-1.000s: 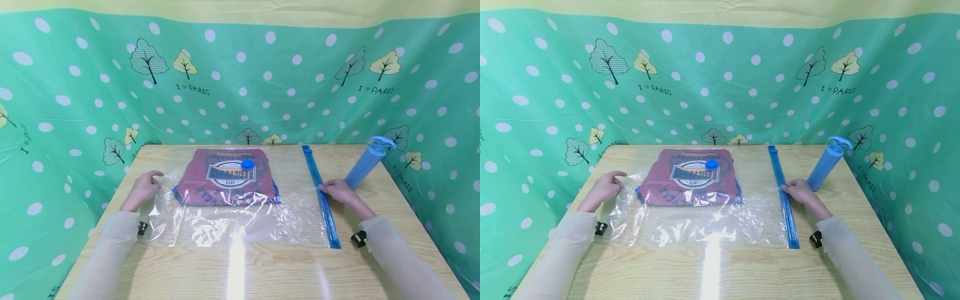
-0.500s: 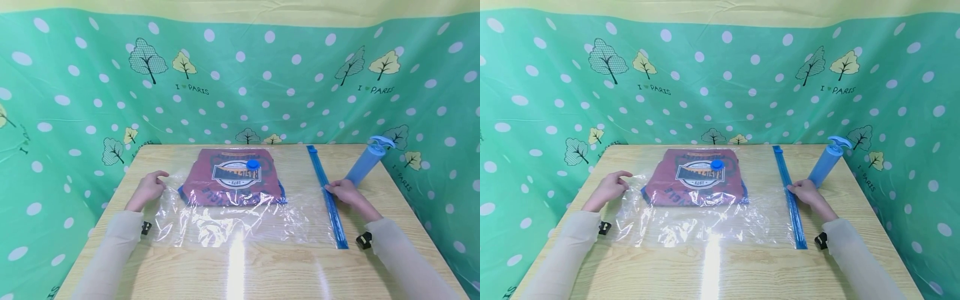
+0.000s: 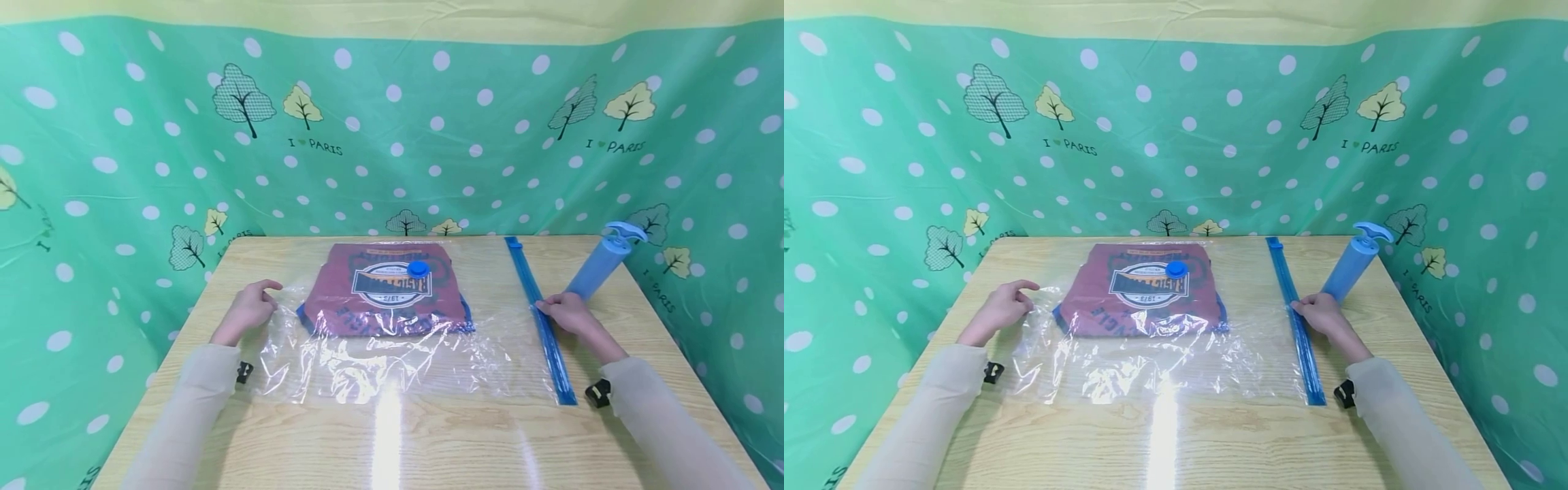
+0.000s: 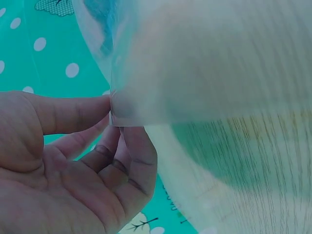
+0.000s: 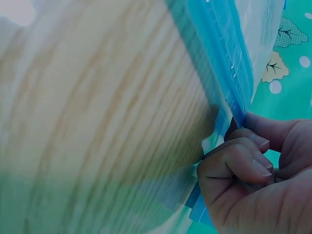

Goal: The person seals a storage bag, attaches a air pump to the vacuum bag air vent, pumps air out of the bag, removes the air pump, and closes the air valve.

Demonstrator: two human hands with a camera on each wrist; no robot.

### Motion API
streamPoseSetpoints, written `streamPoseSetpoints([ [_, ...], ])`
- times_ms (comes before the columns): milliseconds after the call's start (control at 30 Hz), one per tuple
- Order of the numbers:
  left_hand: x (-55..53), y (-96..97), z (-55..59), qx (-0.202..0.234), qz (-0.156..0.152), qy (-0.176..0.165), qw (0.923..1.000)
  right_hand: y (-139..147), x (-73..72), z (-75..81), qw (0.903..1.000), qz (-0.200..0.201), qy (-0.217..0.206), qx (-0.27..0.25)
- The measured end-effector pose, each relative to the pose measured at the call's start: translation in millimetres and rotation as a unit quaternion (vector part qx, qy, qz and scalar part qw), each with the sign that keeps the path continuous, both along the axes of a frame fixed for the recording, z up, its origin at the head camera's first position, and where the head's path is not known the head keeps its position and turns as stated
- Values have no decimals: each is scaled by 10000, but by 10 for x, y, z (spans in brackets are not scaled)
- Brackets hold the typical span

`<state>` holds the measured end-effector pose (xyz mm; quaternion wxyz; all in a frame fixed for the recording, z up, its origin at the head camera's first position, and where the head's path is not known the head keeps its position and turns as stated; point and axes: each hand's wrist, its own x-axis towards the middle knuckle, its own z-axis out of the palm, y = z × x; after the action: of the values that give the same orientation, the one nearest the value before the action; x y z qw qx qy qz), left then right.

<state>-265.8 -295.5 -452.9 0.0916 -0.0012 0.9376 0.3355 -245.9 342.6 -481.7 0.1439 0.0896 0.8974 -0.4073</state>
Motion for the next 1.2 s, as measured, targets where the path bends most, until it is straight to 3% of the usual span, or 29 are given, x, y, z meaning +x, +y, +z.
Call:
streamPoseSetpoints([
  [567, -14, 20, -35, 6, -41, 104, 9999, -4, 15, 31, 9999, -88, 30, 109],
  [867, -61, 10, -65, -111, -55, -130, 9998, 10, 38, 16, 9999, -95, 47, 109],
  [1067, -83, 11, -67, -154, 47, -336, 9993, -21, 76, 87, 9996, -185, 77, 220],
  [1200, -87, 22, -62, -210, -3, -375, 9991, -80, 93, 153, 9988, -39, 239, 434],
])
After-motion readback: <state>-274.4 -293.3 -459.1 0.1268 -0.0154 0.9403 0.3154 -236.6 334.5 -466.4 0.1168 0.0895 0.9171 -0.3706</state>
